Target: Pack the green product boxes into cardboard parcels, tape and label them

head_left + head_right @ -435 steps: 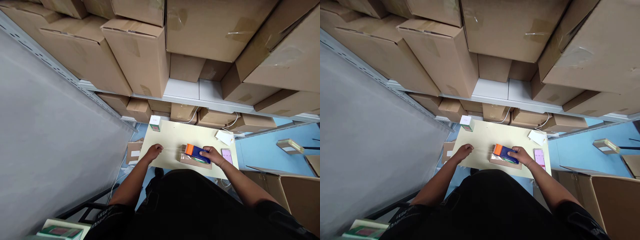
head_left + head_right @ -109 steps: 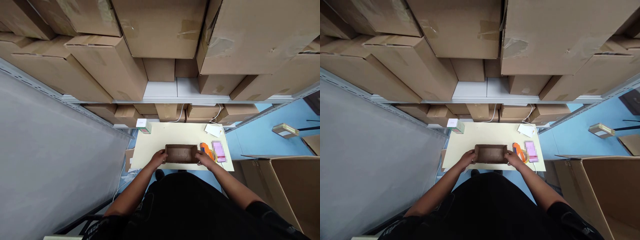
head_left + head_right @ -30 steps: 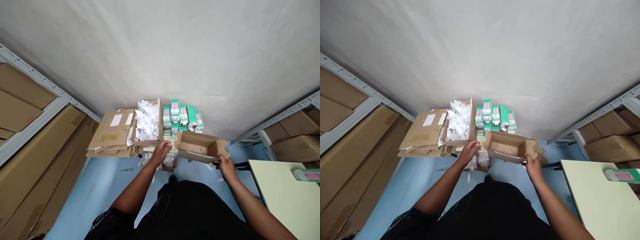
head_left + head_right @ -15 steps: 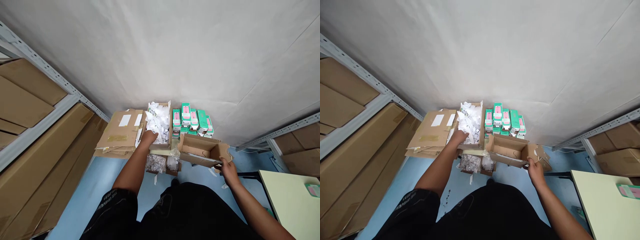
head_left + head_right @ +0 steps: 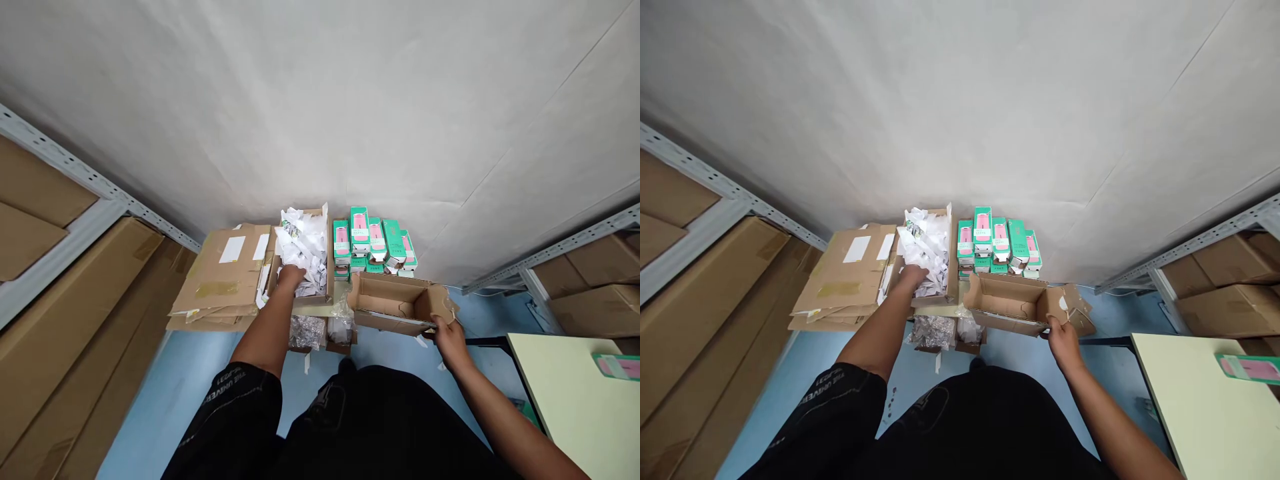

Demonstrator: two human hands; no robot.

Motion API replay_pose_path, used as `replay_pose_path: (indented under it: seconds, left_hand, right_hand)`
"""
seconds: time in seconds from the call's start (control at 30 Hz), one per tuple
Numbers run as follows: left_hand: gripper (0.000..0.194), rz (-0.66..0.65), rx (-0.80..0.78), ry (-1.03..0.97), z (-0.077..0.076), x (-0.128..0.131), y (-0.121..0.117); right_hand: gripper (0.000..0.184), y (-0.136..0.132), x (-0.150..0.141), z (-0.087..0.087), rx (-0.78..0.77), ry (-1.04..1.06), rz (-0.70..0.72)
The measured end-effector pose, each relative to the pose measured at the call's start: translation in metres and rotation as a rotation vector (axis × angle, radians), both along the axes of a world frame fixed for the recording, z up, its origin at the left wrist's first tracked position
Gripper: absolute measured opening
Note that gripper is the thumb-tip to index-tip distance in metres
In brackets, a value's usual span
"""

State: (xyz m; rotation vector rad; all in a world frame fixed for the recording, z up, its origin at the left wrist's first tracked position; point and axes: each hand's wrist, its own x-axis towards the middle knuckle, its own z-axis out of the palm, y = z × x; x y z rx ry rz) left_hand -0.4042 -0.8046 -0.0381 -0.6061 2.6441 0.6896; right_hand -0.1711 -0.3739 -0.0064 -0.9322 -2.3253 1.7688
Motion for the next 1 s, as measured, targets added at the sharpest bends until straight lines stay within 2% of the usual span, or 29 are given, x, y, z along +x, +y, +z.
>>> replay_pose_path:
  seconds: [0.13,0.33,0.57,0.67,0.8,1.0]
  left_hand:
    - [0.029,0.013,0.027,0.047,0.009,0.004,-0.006]
    - [0.047,0.043,0.032,0.123,0.024,0.015,-0.011]
    - [0.082,-0.001,-0.057,0.029,0.026,0.021,0.021]
    - [0.073,-0.044,-0.090,-0.006,0.022,0.021,0.033]
    - [0.055,-0.060,-0.101,-0.007,0.019,0.022,0.035]
    - [0.044,-0.037,-0.131,0.082,0.033,0.025,0.022]
  right_hand:
    - [0.037,0.003,-0.005,0.004,-0.048,-0.053,-0.016]
    - [0.036,0.008,-0.013,0.009,-0.005,-0.024,0.003]
    - [0.034,0.006,-0.018,0.021,0.073,0.001,0.014]
    - [0.034,0.008,-0.017,0.018,0.041,-0.011,0.016]
    - [0.039,0.014,-0.014,0.006,-0.059,-0.033,0.014]
    - [0.040,0.019,-0.013,-0.002,-0.062,-0.028,0.015]
